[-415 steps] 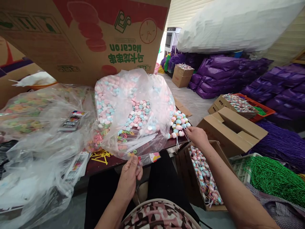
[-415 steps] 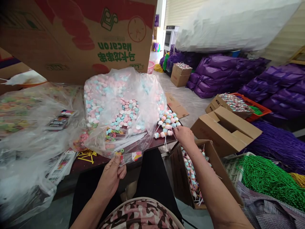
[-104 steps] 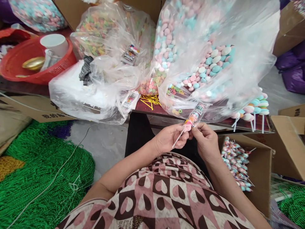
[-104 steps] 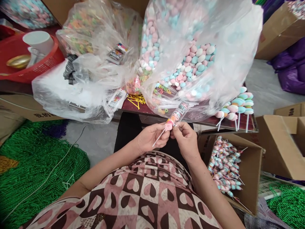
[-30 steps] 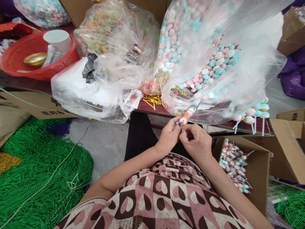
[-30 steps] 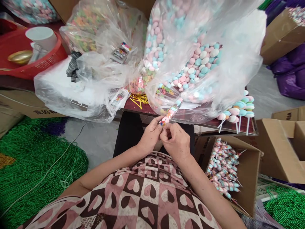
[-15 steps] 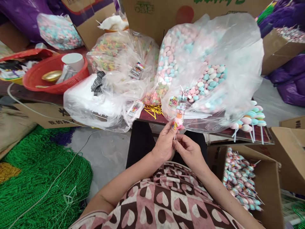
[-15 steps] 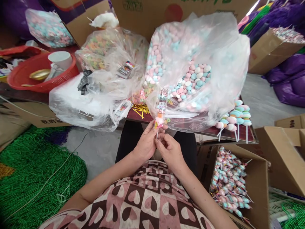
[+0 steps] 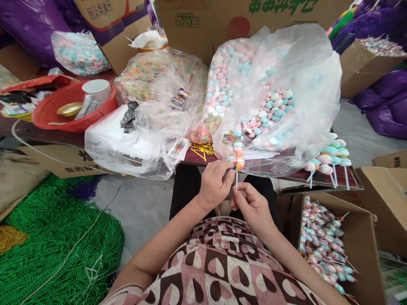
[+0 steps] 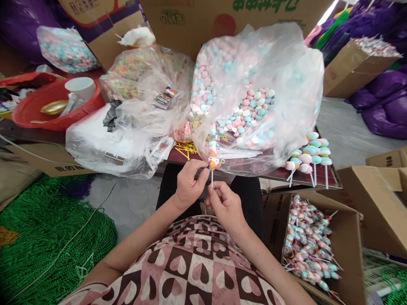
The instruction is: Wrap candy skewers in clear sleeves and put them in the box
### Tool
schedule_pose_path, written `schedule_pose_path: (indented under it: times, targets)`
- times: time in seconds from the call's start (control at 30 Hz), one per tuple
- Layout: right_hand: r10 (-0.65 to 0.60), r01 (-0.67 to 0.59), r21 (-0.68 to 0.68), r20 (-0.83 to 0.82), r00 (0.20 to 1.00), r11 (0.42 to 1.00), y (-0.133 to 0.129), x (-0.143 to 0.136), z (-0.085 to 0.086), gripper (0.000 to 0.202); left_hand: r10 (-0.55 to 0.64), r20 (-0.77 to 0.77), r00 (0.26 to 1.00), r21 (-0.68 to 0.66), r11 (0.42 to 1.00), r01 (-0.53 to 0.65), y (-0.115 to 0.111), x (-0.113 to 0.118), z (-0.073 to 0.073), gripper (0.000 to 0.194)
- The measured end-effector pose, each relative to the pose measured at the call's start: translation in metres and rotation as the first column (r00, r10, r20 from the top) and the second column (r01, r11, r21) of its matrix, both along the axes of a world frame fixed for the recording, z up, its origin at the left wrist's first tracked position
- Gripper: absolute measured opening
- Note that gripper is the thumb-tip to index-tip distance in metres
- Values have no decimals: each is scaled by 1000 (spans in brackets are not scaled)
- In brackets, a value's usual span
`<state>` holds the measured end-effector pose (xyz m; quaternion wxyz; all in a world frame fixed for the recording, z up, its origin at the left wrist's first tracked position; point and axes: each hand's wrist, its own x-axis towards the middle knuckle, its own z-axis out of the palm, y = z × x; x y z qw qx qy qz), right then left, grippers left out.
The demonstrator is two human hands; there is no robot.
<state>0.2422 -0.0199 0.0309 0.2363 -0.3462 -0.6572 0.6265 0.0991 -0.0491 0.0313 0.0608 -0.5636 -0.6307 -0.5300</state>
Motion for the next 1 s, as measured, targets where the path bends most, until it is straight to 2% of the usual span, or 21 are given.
schedule_pose_path:
  times: [0.23,0.4,0.47,0.53,0.6,0.63,0.8,0.9,1.0]
  targets:
    - [-89,85,141,25,996,986,3,4,-3,24,2,-72,997,-87,996,-8,-2,4,8,15]
    - [-87,76,212,43,995,974,8,3,7,23,-27,-157,987,-130,992,6,-8,5,12,19]
    - [-58,37,273,72,996,961,11,2,12,23,-66,-51,997,-150,987,58,-10,5,13,18]
    - [-34,8,302,82,996,953,13,2,15,22,-107,177,978,-187,972,140,-12,5,13,16]
    - [-36,21,251,55,998,968,14,2,16,21,-111,365,924,-214,956,199,-13,6,12,15]
    - [-41,33,203,37,998,979,15,2,16,22,-106,407,907,-219,953,209,-13,7,11,15]
    - [-15,13,-36,-54,998,999,12,0,14,24,-95,434,896,-224,952,209,-12,10,2,13]
    - [-60,56,-54,-73,996,997,12,2,12,24,-73,472,878,-214,957,194,-11,13,1,9]
    - [-88,88,-3,-65,994,996,14,5,9,24,-82,469,879,-171,968,182,-10,17,3,18]
